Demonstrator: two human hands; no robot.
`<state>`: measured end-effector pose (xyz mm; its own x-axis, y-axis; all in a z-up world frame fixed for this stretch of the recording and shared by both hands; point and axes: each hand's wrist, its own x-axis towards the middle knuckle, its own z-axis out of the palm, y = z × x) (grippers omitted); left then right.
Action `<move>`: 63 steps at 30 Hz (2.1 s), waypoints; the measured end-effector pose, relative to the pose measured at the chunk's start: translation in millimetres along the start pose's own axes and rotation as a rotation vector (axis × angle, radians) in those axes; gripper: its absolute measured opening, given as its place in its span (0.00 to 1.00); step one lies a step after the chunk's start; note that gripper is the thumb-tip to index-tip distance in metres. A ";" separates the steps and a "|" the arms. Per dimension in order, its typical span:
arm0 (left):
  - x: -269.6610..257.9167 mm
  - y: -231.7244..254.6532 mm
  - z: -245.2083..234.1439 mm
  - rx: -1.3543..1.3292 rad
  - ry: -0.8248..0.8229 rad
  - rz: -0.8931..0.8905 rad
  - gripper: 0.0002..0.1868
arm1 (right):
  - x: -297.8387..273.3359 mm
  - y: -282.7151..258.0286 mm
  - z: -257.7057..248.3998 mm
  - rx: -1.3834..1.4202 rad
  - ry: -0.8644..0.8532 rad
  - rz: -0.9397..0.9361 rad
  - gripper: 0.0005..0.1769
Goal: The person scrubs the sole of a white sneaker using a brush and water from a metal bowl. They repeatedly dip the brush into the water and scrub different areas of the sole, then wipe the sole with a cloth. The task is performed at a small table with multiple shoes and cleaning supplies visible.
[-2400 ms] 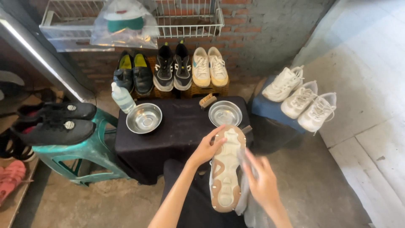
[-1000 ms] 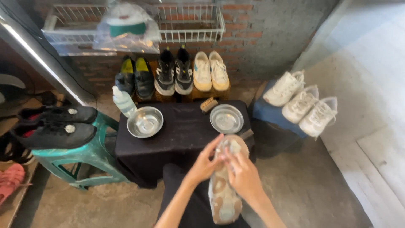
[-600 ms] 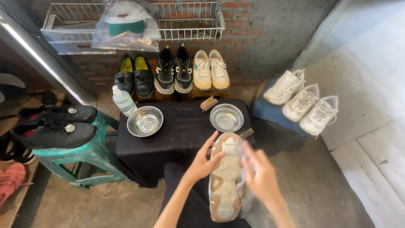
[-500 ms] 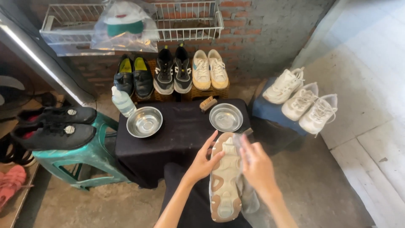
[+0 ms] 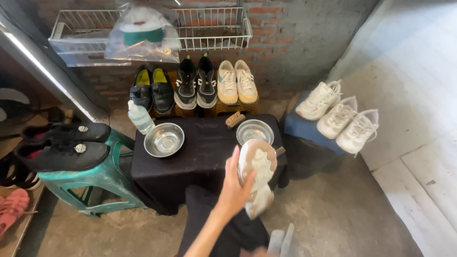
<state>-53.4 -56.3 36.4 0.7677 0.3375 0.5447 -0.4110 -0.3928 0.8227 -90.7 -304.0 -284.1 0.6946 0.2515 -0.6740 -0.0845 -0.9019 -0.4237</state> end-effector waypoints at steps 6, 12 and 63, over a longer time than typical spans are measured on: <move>-69.0 -27.1 17.3 0.194 0.023 0.529 0.36 | -208.4 -241.3 -241.1 1.506 -0.581 -0.155 0.72; -99.2 -16.2 -29.3 0.082 -0.238 0.426 0.44 | -136.3 -216.6 -217.7 1.687 -0.382 -0.163 0.35; 43.9 -15.4 -45.1 -0.141 -0.278 -0.557 0.29 | 48.2 -191.3 -263.9 0.281 0.691 -0.269 0.69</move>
<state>-35.6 3.1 55.0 0.9761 0.2166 -0.0184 0.0409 -0.0999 0.9942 147.5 -212.0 -75.9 0.9953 0.0899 -0.0373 0.0360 -0.6955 -0.7176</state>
